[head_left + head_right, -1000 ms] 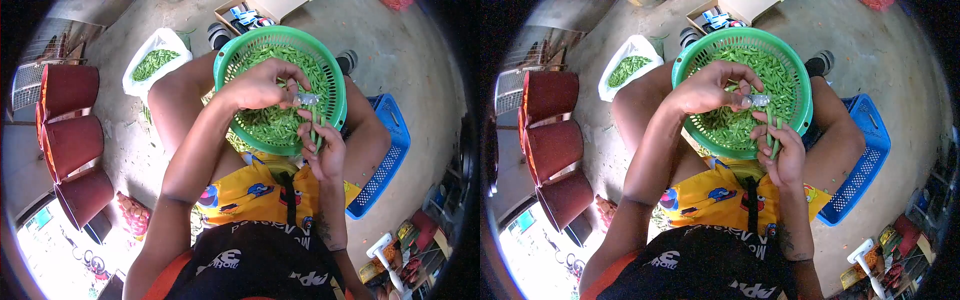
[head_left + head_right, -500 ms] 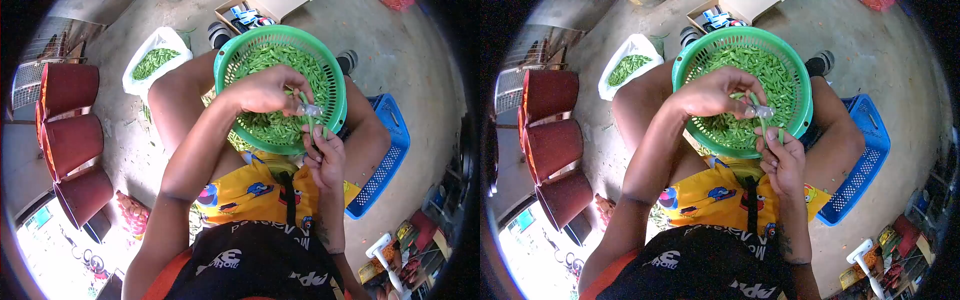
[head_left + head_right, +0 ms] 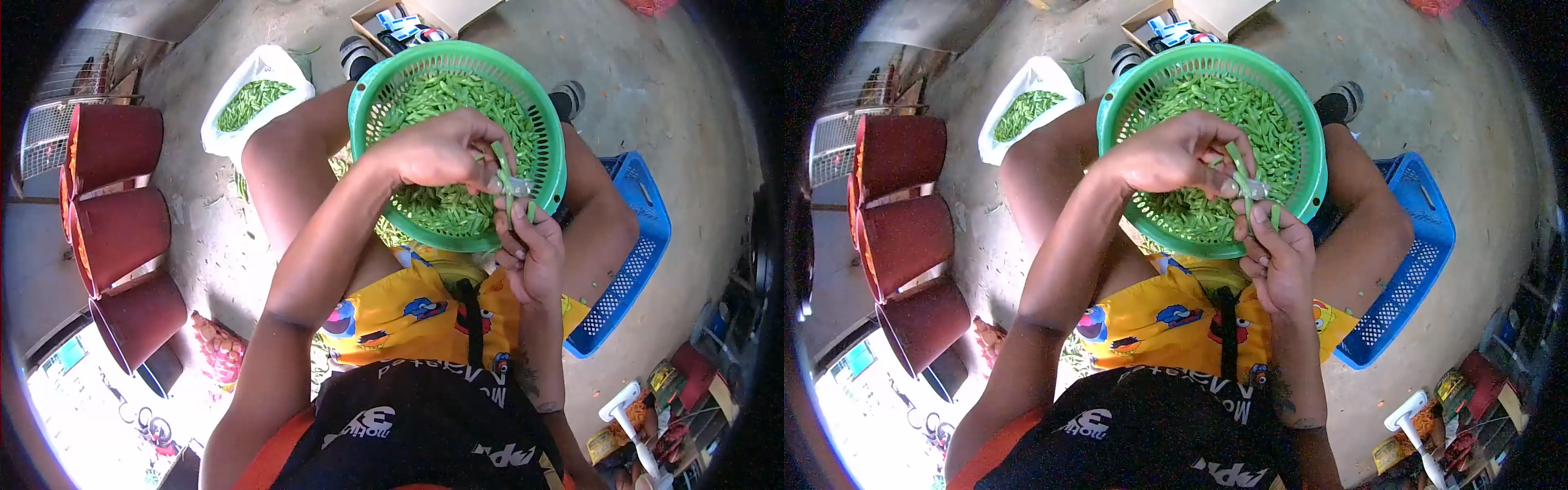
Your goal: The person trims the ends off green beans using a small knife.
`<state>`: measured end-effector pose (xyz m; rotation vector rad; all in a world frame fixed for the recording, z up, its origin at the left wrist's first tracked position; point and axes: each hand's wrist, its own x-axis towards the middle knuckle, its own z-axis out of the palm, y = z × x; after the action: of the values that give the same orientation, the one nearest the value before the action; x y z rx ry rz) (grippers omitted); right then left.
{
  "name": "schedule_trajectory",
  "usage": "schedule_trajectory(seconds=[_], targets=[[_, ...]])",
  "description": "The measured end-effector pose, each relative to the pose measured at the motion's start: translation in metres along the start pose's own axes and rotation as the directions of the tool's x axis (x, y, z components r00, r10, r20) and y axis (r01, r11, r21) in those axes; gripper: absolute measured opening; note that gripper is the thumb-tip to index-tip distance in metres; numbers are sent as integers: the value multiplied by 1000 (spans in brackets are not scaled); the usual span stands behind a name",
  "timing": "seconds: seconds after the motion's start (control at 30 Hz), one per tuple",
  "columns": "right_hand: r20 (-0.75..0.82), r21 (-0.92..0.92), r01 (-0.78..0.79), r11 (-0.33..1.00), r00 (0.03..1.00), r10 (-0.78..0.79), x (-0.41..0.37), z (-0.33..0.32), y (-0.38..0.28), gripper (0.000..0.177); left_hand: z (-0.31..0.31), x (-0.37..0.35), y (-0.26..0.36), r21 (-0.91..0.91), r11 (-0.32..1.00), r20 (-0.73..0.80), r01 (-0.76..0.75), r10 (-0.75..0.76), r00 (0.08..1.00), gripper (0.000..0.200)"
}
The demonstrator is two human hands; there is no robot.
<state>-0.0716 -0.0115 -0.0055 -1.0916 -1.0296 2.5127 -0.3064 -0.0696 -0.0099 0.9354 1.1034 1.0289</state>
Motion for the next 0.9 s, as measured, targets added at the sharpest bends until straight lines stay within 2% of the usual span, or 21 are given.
schedule_trajectory(seconds=[0.07, 0.23, 0.27, 0.33, 0.47, 0.53, 0.6, 0.67, 0.77, 0.9], targets=[[-17, -17, 12, 1000, 1000, -12, -3, 1, -3, 26, -11, -2, -3, 61, 996, -66, -61, 65, 996, 25], [-14, -1, 9, 1000, 1000, -9, 0, 1, -2, 26, -17, -5, -1, -9, 998, -166, -69, 66, 984, 28], [-17, 7, 6, 1000, 1000, -6, 1, 0, -2, 26, -11, -4, 0, -7, 998, -162, -69, 67, 985, 28], [-31, 1, 11, 1000, 999, -11, 3, 5, -2, 26, -2, -1, -2, -9, 1000, 3, -25, 25, 1000, 30], [-17, -13, 1, 1000, 1000, -1, 1, 6, -6, 26, -11, -3, -1, 46, 998, -46, -39, 41, 998, 28], [-13, -12, 7, 1000, 1000, -7, 0, 5, -7, 26, -21, -6, -2, 24, 999, -85, -36, 38, 996, 26], [-6, -8, 12, 1000, 1000, -12, 1, 6, -6, 26, -26, -8, -1, -83, 992, -140, -91, 79, 987, 26], [-16, -14, 2, 1000, 1000, -2, 5, 5, -5, 25, -15, -7, 2, 98, 991, -110, -91, 102, 989, 26], [-58, -16, 21, 1000, 998, -22, 8, 11, -2, 25, 3, -2, 1, 74, 997, 37, -1, -2, 999, 30], [-18, -32, 8, 999, 1000, -9, 5, 10, -8, 24, -15, -5, 1, 43, 998, -59, -54, 56, 997, 28]])
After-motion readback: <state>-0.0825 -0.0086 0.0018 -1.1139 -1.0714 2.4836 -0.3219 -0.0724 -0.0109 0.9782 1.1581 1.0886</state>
